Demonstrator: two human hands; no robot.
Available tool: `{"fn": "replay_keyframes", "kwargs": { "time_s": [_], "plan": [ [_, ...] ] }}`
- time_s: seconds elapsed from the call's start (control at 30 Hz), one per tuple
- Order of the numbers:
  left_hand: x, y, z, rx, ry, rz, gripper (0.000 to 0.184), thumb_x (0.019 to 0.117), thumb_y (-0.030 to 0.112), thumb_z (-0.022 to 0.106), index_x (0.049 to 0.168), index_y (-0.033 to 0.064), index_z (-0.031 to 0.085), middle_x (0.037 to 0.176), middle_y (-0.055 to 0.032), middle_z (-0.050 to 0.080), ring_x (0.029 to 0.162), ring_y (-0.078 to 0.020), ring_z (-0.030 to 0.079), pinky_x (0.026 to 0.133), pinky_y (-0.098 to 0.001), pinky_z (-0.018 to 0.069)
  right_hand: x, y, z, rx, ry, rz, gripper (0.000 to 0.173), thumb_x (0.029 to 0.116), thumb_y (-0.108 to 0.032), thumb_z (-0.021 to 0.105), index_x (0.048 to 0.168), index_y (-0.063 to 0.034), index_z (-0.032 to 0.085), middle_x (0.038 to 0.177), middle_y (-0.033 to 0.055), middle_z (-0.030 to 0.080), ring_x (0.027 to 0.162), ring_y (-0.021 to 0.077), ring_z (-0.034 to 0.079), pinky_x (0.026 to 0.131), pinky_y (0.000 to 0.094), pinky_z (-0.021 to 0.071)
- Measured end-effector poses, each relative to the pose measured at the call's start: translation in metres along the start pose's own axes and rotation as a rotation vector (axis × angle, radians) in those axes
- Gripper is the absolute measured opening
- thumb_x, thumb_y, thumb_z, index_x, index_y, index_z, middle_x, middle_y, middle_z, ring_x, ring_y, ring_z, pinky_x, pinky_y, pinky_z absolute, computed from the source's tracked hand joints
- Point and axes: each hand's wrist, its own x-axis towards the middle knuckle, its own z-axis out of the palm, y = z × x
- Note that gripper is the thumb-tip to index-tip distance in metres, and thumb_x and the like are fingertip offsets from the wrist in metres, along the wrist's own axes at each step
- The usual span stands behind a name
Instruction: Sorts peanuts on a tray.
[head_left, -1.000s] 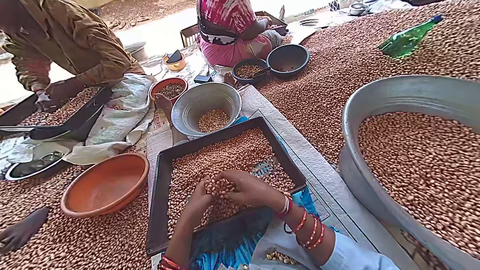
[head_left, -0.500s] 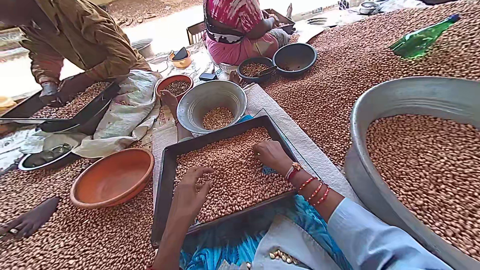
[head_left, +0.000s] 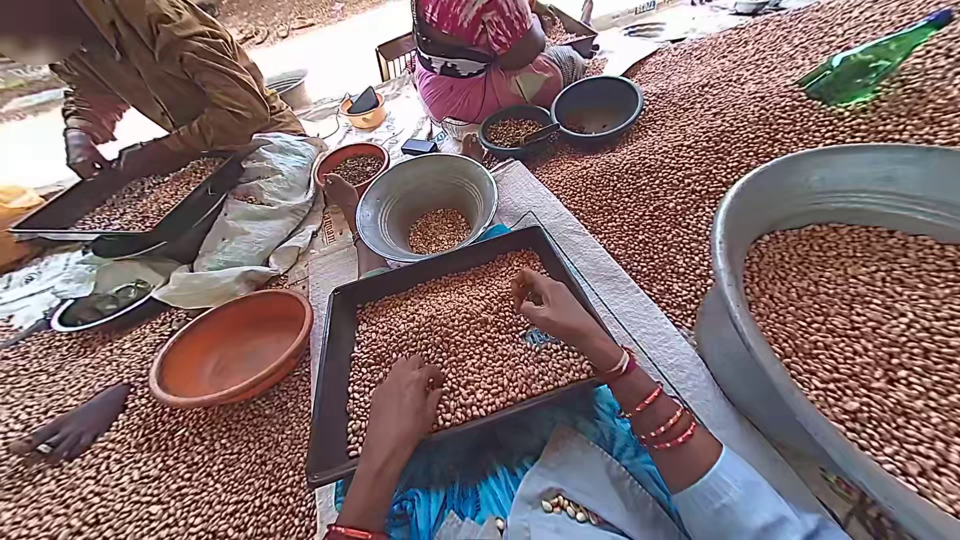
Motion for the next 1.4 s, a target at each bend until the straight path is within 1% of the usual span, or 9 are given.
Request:
{"fn": "replay_keyframes", "kwargs": {
  "time_s": [0.07,0.17,0.37,0.57,0.73,0.9,1.03,1.13,1.4],
  "plan": [
    [0.002,-0.009,0.003,-0.112,0.054,0.042,0.02,0.0961,0.021,0.07,0.109,0.0077,0.078,0.112,-0.0166,0.073,0.111,-0.0359,0.067,0.095,-0.0561,0.0519,0.002,-0.006,0.018,-0.256,-0.065,-0.063,0.023,0.0944,-0.012,0.057,0.112,-0.0035,0.068,0.081,0.0067,0.062,0.07,0.0176,0.055,0.067,0.0381,0.046],
    [0.001,-0.033,0.002,-0.468,0.251,0.094,0.016,0.093,0.018,0.072,0.097,0.0031,0.075,0.086,-0.0083,0.074,0.078,-0.0195,0.071,0.076,-0.0425,0.0571,0.008,-0.013,0.043,-0.497,-0.129,-0.124,0.023,0.0996,-0.012,0.057,0.113,-0.0042,0.073,0.104,0.0187,0.073,0.099,0.0361,0.07,0.086,0.0558,0.0529],
    [-0.007,-0.074,-0.005,-1.361,0.184,0.159,0.013,0.089,0.008,0.04,0.092,0.0134,0.051,0.079,0.0021,0.073,0.058,-0.005,0.066,0.05,-0.0181,0.0529,0.018,-0.018,0.067,-0.703,-0.201,-0.074,0.024,0.1012,-0.011,0.055,0.118,-0.001,0.068,0.11,0.024,0.069,0.104,0.0424,0.068,0.084,0.0578,0.0518],
    [-0.016,-0.054,0.006,-0.63,-0.029,0.12,0.018,0.09,0.01,0.072,0.107,0.0058,0.071,0.067,0.007,0.052,0.056,-0.0026,0.044,0.057,-0.0226,0.0401,0.01,-0.019,0.049,-0.54,-0.272,-0.06,0.023,0.0994,-0.015,0.061,0.114,-0.0014,0.071,0.103,0.0201,0.072,0.098,0.0366,0.069,0.087,0.0553,0.0516],
    [-0.017,-0.037,0.006,-0.362,-0.088,0.04,0.015,0.0928,0.018,0.076,0.105,0.0082,0.076,0.07,-0.0039,0.062,0.063,-0.0159,0.055,0.068,-0.0388,0.0484,-0.016,-0.034,0.021,0.147,-0.636,-0.257,0.015,0.0986,-0.008,0.067,0.108,0.0012,0.074,0.096,0.0007,0.077,0.082,-0.0025,0.069,0.078,0.0176,0.0571],
    [-0.011,-0.051,0.009,-0.795,0.158,0.142,0.017,0.0876,0.012,0.055,0.099,0.0035,0.063,0.08,0.005,0.06,0.063,0.0008,0.056,0.06,-0.0186,0.0486,-0.032,-0.03,0.026,-0.33,-0.435,-0.25,0.018,0.0993,-0.017,0.067,0.107,-0.0047,0.077,0.092,0.0104,0.076,0.082,0.0215,0.071,0.08,0.0443,0.0536],
    [-0.009,-0.033,0.009,-0.478,0.139,0.131,0.016,0.0941,0.008,0.063,0.103,0.005,0.076,0.077,-0.0049,0.064,0.065,-0.0136,0.055,0.064,-0.0341,0.0473,-0.035,-0.025,0.048,-0.484,-0.43,-0.219,0.017,0.0985,-0.016,0.065,0.105,-0.007,0.077,0.094,0.0134,0.074,0.088,0.0306,0.07,0.08,0.0531,0.0524],
    [-0.006,-0.015,0.012,-0.257,0.099,0.108,0.018,0.097,0.012,0.067,0.11,0.0072,0.079,0.107,-0.0162,0.075,0.1,-0.033,0.071,0.093,-0.0522,0.0542,-0.037,-0.023,0.063,-0.564,-0.425,-0.205,0.017,0.0977,-0.015,0.065,0.106,-0.0048,0.075,0.1,0.0171,0.073,0.096,0.036,0.07,0.083,0.0567,0.0519],
    [0.001,0.006,0.005,-0.067,-0.066,-0.057,0.026,0.1004,0.018,0.063,0.119,0.0021,0.071,0.121,-0.02,0.069,0.117,-0.0368,0.065,0.101,-0.0529,0.0497,-0.036,-0.018,0.072,-0.618,-0.426,-0.213,0.018,0.0941,-0.016,0.064,0.107,-0.004,0.07,0.097,0.017,0.071,0.094,0.0362,0.069,0.078,0.0565,0.0513]
  ]
}}
